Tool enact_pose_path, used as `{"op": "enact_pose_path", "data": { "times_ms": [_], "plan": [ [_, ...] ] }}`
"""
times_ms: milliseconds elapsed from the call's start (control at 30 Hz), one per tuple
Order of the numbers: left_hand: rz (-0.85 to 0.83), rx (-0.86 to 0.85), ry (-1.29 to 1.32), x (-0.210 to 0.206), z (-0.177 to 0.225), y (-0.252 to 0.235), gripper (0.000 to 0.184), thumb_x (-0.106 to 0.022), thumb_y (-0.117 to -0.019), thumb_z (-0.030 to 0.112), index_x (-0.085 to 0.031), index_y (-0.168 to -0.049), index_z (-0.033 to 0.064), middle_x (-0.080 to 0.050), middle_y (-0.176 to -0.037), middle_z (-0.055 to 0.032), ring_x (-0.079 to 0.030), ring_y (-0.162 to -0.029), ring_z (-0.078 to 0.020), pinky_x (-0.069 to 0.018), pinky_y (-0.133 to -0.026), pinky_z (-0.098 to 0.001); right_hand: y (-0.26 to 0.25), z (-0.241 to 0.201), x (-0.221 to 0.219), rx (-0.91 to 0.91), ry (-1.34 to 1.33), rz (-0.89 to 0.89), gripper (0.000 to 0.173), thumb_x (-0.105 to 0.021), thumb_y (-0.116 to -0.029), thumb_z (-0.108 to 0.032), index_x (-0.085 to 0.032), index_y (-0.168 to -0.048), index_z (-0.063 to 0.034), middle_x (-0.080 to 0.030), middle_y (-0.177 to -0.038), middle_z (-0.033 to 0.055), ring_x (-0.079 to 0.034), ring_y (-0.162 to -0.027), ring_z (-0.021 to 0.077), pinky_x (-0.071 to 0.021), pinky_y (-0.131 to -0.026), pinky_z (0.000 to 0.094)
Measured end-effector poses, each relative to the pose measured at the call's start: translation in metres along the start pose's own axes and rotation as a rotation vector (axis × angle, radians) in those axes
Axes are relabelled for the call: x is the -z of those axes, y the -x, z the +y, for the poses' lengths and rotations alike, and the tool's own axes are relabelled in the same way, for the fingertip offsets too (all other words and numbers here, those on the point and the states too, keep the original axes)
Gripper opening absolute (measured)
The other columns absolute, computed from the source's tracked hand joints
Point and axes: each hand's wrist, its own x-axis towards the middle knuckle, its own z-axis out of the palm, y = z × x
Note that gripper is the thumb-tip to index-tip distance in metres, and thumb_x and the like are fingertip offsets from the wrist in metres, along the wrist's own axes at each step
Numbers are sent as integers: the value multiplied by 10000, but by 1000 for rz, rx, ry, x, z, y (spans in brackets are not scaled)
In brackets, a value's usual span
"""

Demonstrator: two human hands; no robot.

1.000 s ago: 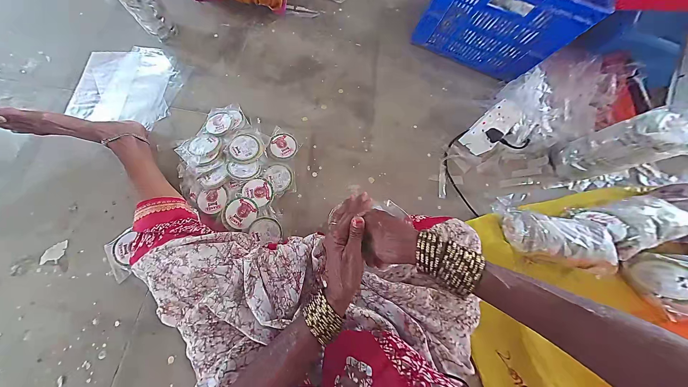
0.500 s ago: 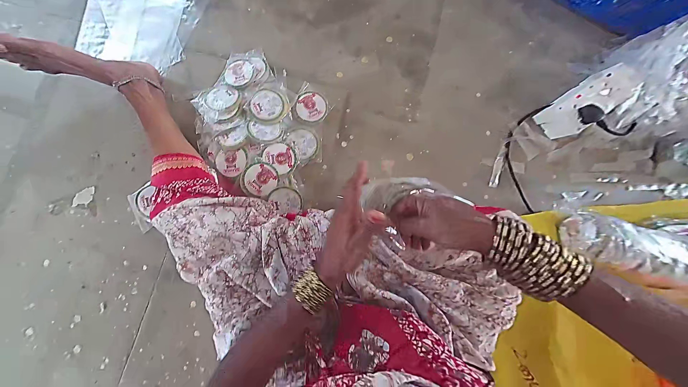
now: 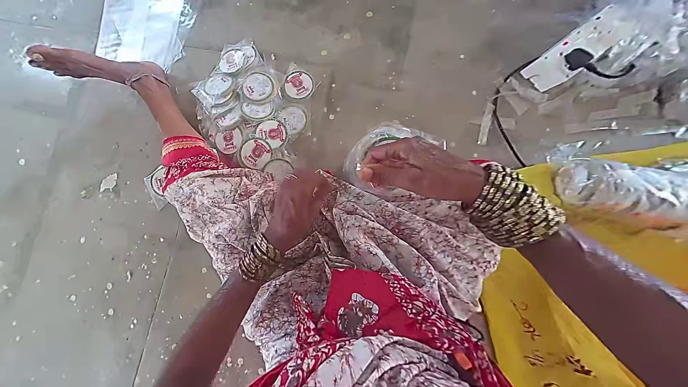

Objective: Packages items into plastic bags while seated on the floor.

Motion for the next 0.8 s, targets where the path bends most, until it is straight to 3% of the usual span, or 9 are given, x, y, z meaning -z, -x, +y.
{"op": "enact_pose_path", "data": {
  "times_ms": [100,167,300,433,533,567,633,733,800],
  "plan": [
    [-531,-278,224,-29,26,35,285,-549,-1039,235,-726,-950,30,-716,-880,-127,-716,-841,-290,-573,-748,-519,-1,1,-3,-19,72,-27,404,-617,-974,-544,-708,-934,-152,-640,-706,-42,-614,-662,80,-508,-641,341],
    [-759,-215,533,-56,18,55,308,-504,-1059,200,-696,-1076,-41,-697,-1011,-183,-663,-1003,-274,-503,-936,-440,-4,1,-7,-10,80,-9,385,-620,-985,-501,-706,-941,-128,-640,-726,-18,-616,-681,104,-506,-661,361],
    [-540,-157,196,-64,35,69,516,-637,-973,178,-515,-1454,35,-455,-1507,-283,-451,-1396,-435,-368,-1108,-620,-7,4,-9,4,77,6,342,-608,-1013,-418,-698,-936,-98,-617,-738,10,-597,-700,140,-485,-681,391],
    [57,-394,-15,-96,34,42,469,-520,-998,289,-509,-1455,185,-489,-1506,-220,-453,-1413,-364,-337,-1100,-602,-11,10,-8,18,9,54,297,-622,-1015,-352,-703,-955,-73,-647,-754,15,-612,-700,115,-498,-698,349],
    [-318,-420,137,-102,56,14,467,-387,-1080,339,-531,-1480,146,-483,-1553,-115,-420,-1462,-274,-202,-1208,-601,-12,12,-7,-2,-65,61,276,-620,-1025,-306,-702,-968,-48,-683,-786,44,-658,-714,120,-546,-709,342],
    [-476,-412,119,-105,62,9,542,-417,-1072,424,-478,-1523,132,-422,-1593,-136,-422,-1457,-299,-260,-1185,-591,-12,10,-7,-13,-80,48,276,-618,-1034,-293,-699,-983,-34,-692,-811,61,-685,-729,128,-585,-715,340],
    [-581,-414,141,-110,65,6,579,-577,-1007,428,-527,-1476,91,-498,-1507,-206,-607,-1248,-365,-511,-969,-559,-11,10,-5,-13,-105,42,264,-614,-1038,-257,-697,-997,-10,-694,-838,86,-691,-745,147,-591,-728,349],
    [-706,-366,437,-104,50,27,301,-650,-962,85,-685,-1228,-50,-716,-1140,-245,-715,-1012,-403,-548,-879,-577,-7,15,-6,19,-105,44,240,-584,-1053,-212,-701,-1012,-5,-707,-858,85,-694,-755,137,-586,-740,337],
    [-801,-227,552,-91,37,42,253,-625,-967,59,-698,-1135,-116,-730,-1006,-264,-722,-929,-359,-536,-881,-510,-4,18,-6,41,-102,59,238,-573,-1055,-201,-711,-1002,-15,-709,-837,72,-674,-747,127,-555,-738,338]
  ]
}}
